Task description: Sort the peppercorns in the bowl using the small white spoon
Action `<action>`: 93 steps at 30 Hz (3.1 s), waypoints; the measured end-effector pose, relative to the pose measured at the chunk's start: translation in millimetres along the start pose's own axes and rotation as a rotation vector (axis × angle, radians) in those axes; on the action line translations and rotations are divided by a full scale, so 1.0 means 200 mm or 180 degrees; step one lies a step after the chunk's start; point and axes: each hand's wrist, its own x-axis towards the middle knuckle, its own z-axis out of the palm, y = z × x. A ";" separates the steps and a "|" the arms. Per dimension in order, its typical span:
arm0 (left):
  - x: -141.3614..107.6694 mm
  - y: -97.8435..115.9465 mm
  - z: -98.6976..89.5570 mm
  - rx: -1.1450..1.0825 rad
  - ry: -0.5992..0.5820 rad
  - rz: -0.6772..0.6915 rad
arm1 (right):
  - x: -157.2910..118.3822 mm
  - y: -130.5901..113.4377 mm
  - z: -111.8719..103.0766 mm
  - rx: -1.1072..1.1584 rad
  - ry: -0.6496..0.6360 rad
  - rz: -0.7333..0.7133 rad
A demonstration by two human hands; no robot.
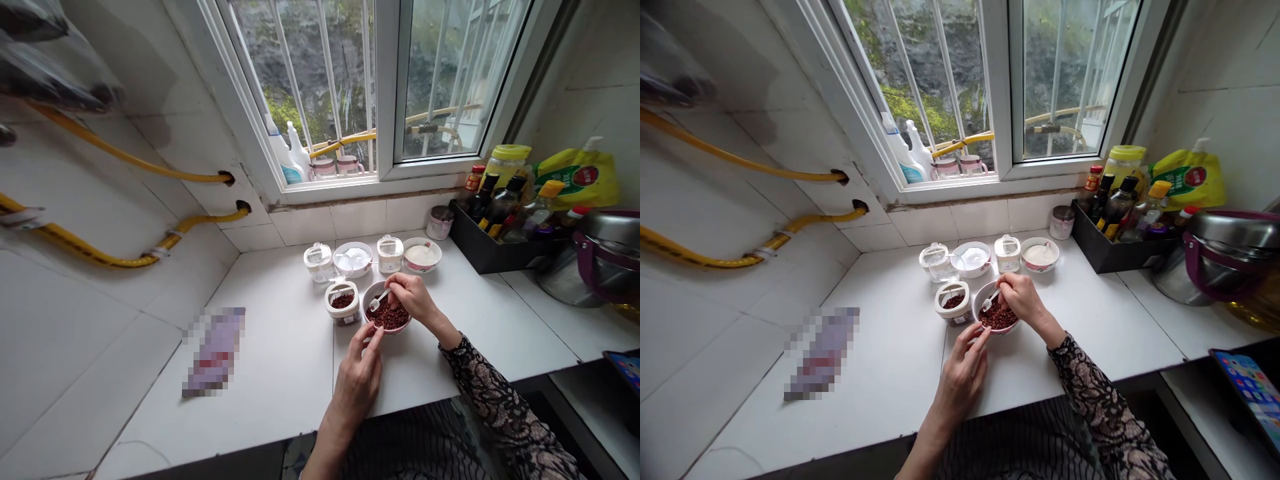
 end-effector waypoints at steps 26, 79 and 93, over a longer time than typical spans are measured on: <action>0.00 0.00 0.00 -0.0033 0.0009 -0.0031 | 0.03 -0.01 -0.02 0.1092 0.0092 0.0242; 0.01 0.01 -0.01 -0.0020 -0.0009 -0.0003 | 0.00 -0.01 -0.01 0.0342 0.0100 0.0211; 0.01 0.01 0.00 -0.0038 0.0065 0.0024 | 0.02 0.02 -0.02 0.0735 0.0132 0.0339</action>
